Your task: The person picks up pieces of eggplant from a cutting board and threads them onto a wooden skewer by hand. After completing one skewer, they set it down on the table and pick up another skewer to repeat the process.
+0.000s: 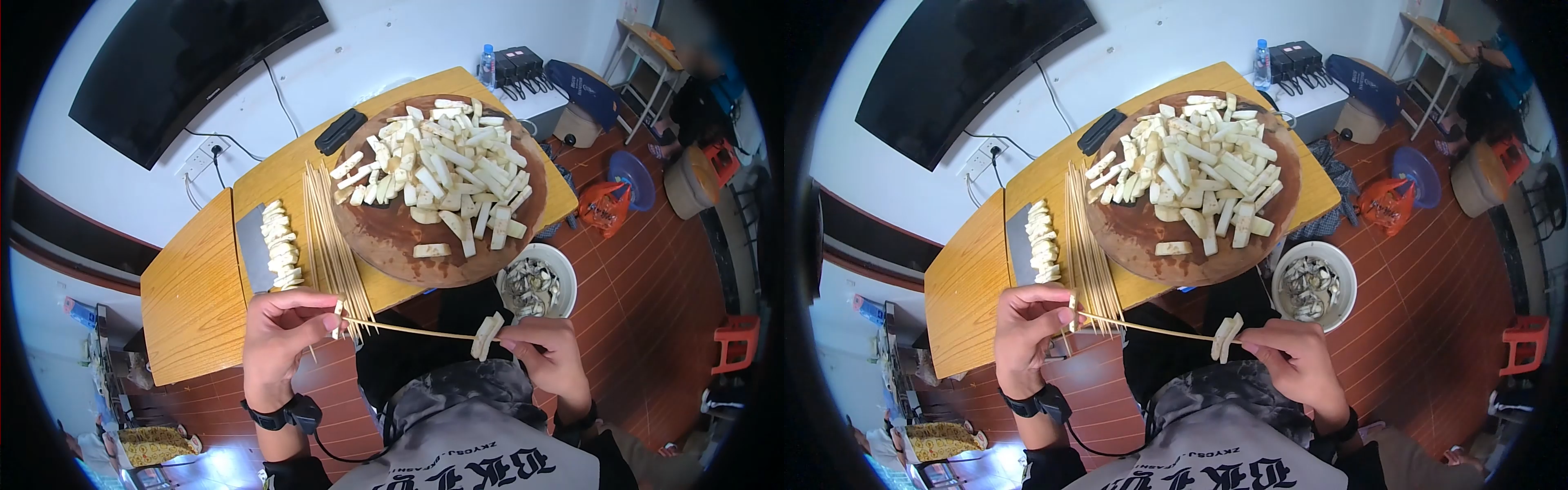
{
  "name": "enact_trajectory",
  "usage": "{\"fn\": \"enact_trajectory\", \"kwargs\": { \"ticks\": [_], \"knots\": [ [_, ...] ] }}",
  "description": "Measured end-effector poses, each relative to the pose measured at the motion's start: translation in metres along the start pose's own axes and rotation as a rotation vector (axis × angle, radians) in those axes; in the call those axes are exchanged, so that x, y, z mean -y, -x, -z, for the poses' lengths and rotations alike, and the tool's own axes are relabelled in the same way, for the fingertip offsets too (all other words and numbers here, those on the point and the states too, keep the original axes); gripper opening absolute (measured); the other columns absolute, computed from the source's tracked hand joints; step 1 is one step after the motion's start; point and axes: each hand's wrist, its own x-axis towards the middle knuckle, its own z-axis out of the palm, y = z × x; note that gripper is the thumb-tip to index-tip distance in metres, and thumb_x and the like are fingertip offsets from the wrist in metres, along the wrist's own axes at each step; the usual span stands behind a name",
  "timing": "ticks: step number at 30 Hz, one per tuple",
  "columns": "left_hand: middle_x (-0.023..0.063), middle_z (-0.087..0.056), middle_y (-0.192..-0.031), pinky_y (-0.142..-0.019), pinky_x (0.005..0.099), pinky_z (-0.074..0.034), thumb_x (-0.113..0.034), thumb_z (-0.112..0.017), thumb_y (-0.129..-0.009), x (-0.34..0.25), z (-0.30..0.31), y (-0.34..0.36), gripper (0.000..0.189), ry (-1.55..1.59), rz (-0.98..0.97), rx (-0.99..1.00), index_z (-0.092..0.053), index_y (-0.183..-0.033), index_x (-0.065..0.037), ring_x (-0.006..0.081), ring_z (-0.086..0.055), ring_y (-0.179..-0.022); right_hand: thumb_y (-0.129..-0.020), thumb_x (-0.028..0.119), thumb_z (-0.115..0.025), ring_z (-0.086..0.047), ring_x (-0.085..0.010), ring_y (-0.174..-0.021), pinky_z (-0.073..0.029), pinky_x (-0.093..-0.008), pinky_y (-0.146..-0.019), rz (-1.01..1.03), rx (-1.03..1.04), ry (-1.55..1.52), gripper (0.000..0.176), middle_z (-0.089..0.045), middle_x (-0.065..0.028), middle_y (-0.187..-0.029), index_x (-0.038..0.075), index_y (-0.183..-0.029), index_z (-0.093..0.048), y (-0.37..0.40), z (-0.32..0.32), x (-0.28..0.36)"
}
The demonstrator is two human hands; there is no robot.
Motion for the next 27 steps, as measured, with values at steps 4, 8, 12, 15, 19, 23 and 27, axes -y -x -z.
{"fn": "enact_trajectory", "kwargs": {
  "ticks": [4, 8, 12, 15, 19, 23, 27],
  "knots": [
    [0.0193, -0.074, -0.089, -0.074, 0.0343, -0.061, 0.016, -0.072, -0.076, 0.004, 0.000, 0.003, 0.027, -0.006, 0.001, -0.007, -0.072, -0.101, 0.008, 0.0247, -0.074, -0.078, -0.079, -0.011, -0.064, -0.061, -0.0270, -0.059, -0.045, -0.0334, -0.055, 0.002, 0.007, -0.001, 0.020, -0.066, -0.0124, -0.071, 0.001, -0.092, -0.074, 0.001, 0.000, -0.002],
    [0.0173, -0.074, -0.090, -0.074, 0.0323, -0.061, 0.016, -0.074, -0.076, 0.008, 0.001, 0.005, 0.026, -0.003, -0.018, 0.031, -0.073, -0.101, 0.008, 0.0234, -0.074, -0.079, -0.079, -0.011, -0.064, -0.061, -0.0264, -0.059, -0.045, -0.0331, -0.055, 0.012, 0.016, 0.009, 0.021, -0.066, -0.0120, -0.071, 0.002, -0.092, -0.074, 0.002, -0.001, -0.005],
    [0.0148, -0.073, -0.092, -0.077, 0.0294, -0.059, 0.018, -0.075, -0.076, 0.006, -0.002, 0.008, 0.026, -0.012, 0.027, 0.058, -0.073, -0.101, 0.009, 0.0206, -0.073, -0.083, -0.078, -0.011, -0.064, -0.060, -0.0257, -0.058, -0.044, -0.0333, -0.055, -0.002, 0.030, 0.006, 0.021, -0.065, -0.0114, -0.070, 0.001, -0.092, -0.074, 0.002, 0.000, -0.003],
    [0.0154, -0.073, -0.094, -0.080, 0.0297, -0.060, 0.019, -0.073, -0.077, 0.005, -0.011, 0.009, 0.027, 0.008, 0.055, 0.073, -0.073, -0.101, 0.009, 0.0203, -0.073, -0.084, -0.077, -0.011, -0.063, -0.059, -0.0254, -0.057, -0.043, -0.0336, -0.054, 0.012, 0.035, 0.009, 0.022, -0.064, -0.0111, -0.069, 0.001, -0.091, -0.074, 0.001, -0.001, -0.003],
    [0.0159, -0.073, -0.096, -0.082, 0.0300, -0.060, 0.021, -0.072, -0.077, 0.007, -0.012, 0.010, 0.028, -0.001, 0.042, 0.101, -0.073, -0.102, 0.009, 0.0204, -0.073, -0.087, -0.077, -0.011, -0.063, -0.059, -0.0253, -0.057, -0.043, -0.0336, -0.054, 0.026, 0.034, 0.006, 0.022, -0.063, -0.0110, -0.068, 0.001, -0.091, -0.074, 0.001, -0.001, -0.003],
    [0.0160, -0.073, -0.097, -0.083, 0.0299, -0.060, 0.021, -0.071, -0.077, 0.008, -0.013, 0.011, 0.028, 0.010, 0.017, 0.117, -0.073, -0.102, 0.009, 0.0197, -0.072, -0.088, -0.076, -0.012, -0.063, -0.058, -0.0251, -0.057, -0.042, -0.0336, -0.053, 0.031, 0.040, 0.008, 0.023, -0.062, -0.0108, -0.067, 0.001, -0.092, -0.074, 0.001, 0.000, -0.003],
    [0.0156, -0.073, -0.097, -0.083, 0.0297, -0.059, 0.022, -0.070, -0.077, 0.007, -0.017, 0.013, 0.028, -0.003, 0.009, 0.112, -0.072, -0.102, 0.009, 0.0189, -0.072, -0.088, -0.076, -0.012, -0.063, -0.058, -0.0248, -0.056, -0.042, -0.0339, -0.053, 0.036, 0.035, 0.005, 0.024, -0.062, -0.0104, -0.066, 0.001, -0.092, -0.074, 0.001, -0.001, -0.004]
  ]
}}
